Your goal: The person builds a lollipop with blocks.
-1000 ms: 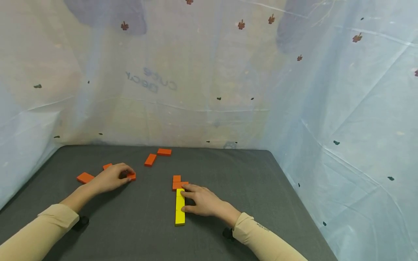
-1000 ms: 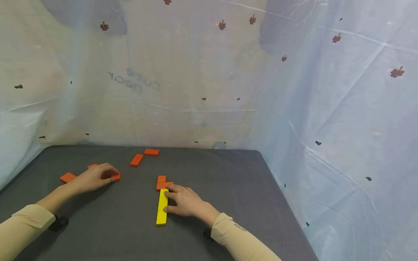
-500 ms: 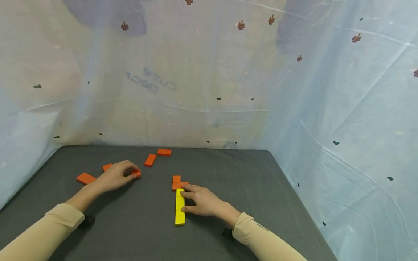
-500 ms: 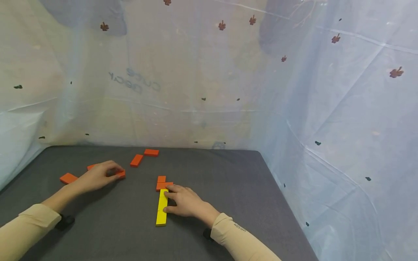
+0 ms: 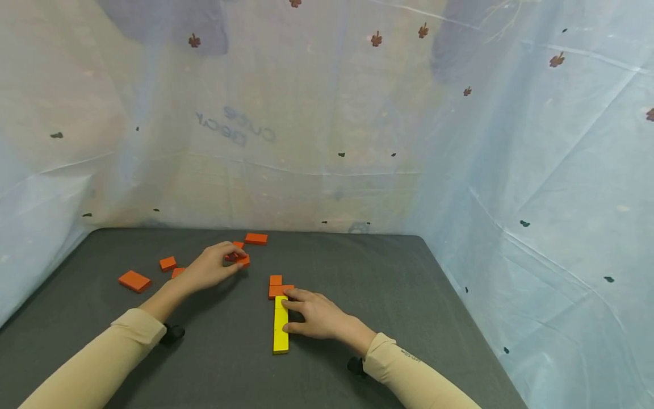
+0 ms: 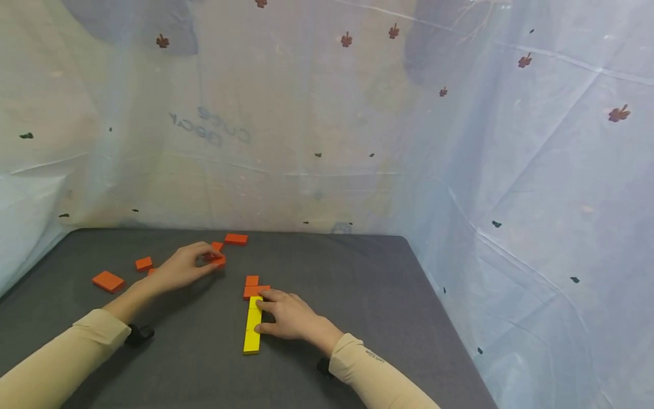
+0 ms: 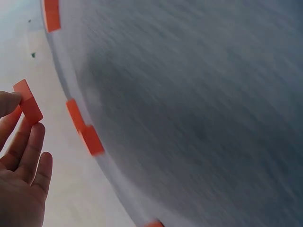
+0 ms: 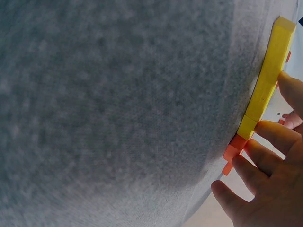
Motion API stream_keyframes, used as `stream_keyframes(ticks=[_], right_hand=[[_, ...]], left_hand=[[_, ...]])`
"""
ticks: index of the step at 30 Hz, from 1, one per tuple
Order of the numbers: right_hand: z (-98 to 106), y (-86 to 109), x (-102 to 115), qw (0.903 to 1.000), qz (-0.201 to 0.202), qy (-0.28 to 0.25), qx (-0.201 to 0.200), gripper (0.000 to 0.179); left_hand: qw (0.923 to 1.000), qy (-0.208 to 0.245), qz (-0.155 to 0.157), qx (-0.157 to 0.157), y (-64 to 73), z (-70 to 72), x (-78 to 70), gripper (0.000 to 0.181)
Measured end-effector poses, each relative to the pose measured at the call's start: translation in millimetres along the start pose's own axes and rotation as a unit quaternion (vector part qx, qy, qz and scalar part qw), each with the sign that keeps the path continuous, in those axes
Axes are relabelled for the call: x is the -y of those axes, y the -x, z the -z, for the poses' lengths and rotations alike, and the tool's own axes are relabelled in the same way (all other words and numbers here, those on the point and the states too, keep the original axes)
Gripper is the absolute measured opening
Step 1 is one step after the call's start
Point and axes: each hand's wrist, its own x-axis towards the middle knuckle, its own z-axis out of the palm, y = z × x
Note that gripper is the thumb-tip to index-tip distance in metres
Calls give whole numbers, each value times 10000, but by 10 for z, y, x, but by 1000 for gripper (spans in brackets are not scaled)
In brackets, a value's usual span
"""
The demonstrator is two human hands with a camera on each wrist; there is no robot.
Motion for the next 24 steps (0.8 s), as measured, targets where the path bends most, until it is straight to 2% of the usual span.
stream_keyframes(ticks=[13,17,24], right_hand=[[4,-1,10,10000,-63,-31,12,61],[8,3,10,9999,-75,-67,41,61],[16,12,4,10000,-8,-59,31,61]], left_hand=[[9980,537,-285,146,-296,-288,-395,23],[9973,613,-330,221,-352,-384,-464,23],[9971,463,-411,434,-425,-555,-519,20]])
